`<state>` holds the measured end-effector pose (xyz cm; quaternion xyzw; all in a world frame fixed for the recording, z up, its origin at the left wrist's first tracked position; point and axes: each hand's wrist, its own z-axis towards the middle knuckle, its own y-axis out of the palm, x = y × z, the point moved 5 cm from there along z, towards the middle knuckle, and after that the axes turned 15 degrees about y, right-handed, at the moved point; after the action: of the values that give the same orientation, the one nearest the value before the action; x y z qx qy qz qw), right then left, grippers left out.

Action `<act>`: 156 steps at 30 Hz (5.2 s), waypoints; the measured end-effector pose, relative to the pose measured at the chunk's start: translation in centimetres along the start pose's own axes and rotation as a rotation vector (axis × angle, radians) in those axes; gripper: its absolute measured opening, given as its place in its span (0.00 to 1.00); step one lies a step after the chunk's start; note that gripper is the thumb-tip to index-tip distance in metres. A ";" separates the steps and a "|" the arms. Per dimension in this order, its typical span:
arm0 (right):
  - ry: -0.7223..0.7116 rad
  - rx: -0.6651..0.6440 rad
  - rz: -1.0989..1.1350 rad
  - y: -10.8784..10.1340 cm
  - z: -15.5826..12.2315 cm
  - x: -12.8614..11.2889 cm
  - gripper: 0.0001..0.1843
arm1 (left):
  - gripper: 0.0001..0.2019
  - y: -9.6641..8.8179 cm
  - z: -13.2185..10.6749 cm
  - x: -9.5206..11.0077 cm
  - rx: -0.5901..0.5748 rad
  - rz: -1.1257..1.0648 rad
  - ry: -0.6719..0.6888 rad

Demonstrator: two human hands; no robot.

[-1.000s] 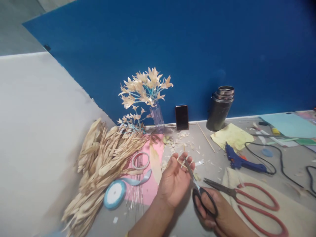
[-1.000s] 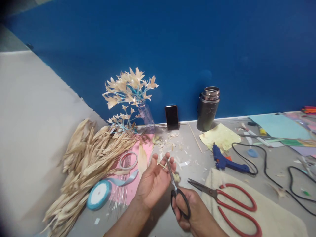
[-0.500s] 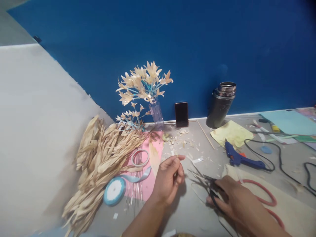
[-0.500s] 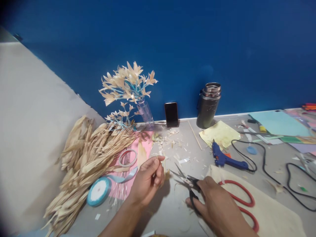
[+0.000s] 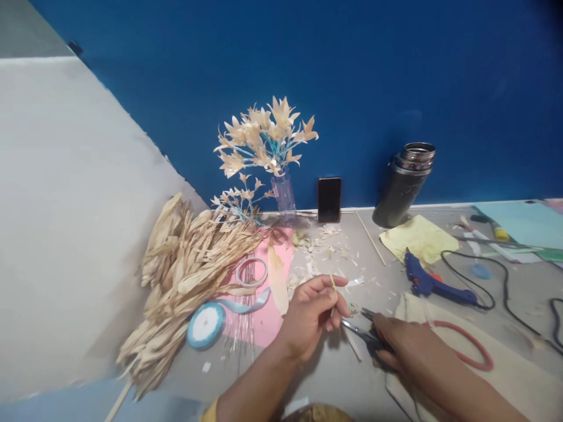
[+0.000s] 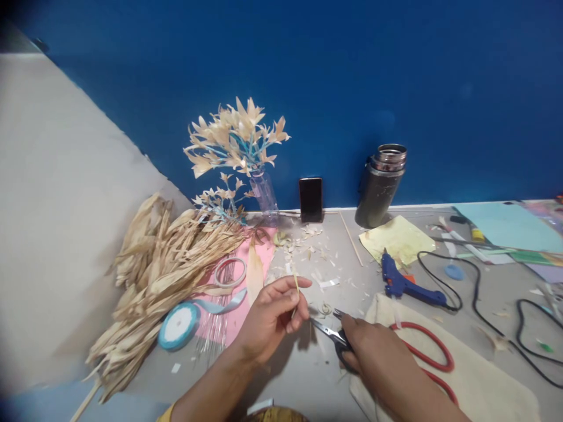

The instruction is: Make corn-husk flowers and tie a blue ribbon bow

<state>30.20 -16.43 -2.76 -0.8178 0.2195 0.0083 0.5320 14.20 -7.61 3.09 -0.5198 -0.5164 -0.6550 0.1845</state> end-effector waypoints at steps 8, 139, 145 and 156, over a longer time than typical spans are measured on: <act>-0.263 0.004 0.496 -4.9 0.0 -1.8 0.15 | 0.23 0.4 0.9 0.0 -0.137 0.063 0.013; -0.155 -0.439 1.364 -2.1 3.3 -5.0 0.20 | 0.25 -0.6 1.4 -5.8 0.023 -0.342 -0.124; -0.108 -0.313 1.284 -2.9 3.3 -4.5 0.14 | 0.23 -1.0 1.5 -5.6 0.026 -0.219 -0.133; -0.107 -0.040 1.049 -4.4 3.0 -3.5 0.16 | 0.09 -0.5 1.2 -1.2 -0.145 0.884 0.351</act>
<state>29.34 -11.07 0.61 -0.6063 0.5717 0.3193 0.4511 14.85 -6.76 1.71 -0.5825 -0.1599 -0.6261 0.4931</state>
